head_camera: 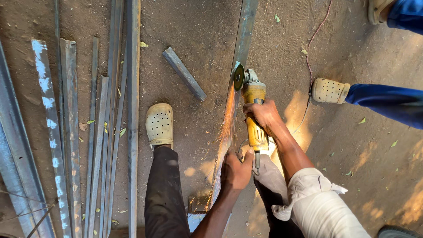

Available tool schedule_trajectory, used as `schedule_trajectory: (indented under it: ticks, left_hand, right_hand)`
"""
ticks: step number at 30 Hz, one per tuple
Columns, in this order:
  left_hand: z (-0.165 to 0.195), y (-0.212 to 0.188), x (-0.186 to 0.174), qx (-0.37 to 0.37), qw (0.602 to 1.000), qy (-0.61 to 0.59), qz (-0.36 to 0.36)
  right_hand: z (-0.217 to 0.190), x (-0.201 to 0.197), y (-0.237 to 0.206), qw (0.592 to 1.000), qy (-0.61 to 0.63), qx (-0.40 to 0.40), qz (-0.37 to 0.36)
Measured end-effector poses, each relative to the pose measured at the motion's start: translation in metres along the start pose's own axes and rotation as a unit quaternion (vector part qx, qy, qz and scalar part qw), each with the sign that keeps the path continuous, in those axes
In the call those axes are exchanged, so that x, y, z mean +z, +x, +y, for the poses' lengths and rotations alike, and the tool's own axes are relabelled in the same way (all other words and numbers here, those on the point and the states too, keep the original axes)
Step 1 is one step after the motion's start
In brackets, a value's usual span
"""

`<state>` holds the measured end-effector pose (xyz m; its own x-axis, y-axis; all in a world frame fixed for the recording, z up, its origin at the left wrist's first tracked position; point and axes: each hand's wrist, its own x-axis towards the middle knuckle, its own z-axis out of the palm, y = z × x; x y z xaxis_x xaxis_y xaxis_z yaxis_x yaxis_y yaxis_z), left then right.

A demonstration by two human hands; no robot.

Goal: The person holds a metal bar on the ground by hand and uses an angle grinder to grind its surface, moving the tool back and forth along the metal while sparks are produced.

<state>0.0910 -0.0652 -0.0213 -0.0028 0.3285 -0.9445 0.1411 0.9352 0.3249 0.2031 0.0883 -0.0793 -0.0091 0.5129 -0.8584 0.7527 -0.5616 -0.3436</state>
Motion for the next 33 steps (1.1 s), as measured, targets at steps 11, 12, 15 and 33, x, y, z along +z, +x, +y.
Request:
schedule_trajectory:
  ticks: [11, 12, 15, 33]
  left_hand:
    - [0.001, -0.003, 0.0, 0.058, 0.996, -0.054, -0.029]
    - [0.002, -0.001, -0.001, 0.075, 0.995, -0.062, -0.018]
    - [0.001, -0.006, -0.007, 0.047, 0.995, -0.089, -0.025]
    - [-0.014, 0.005, -0.004, 0.014, 0.998, -0.024, -0.059]
  right_hand:
    - [0.006, 0.011, -0.026, 0.967, 0.129, 0.209, 0.06]
    - [0.009, 0.013, -0.026, 0.97, 0.144, 0.189, 0.056]
    - [0.02, 0.022, -0.032, 0.97, 0.175, 0.163, 0.038]
    - [0.018, 0.021, -0.03, 0.961, 0.195, 0.19, 0.051]
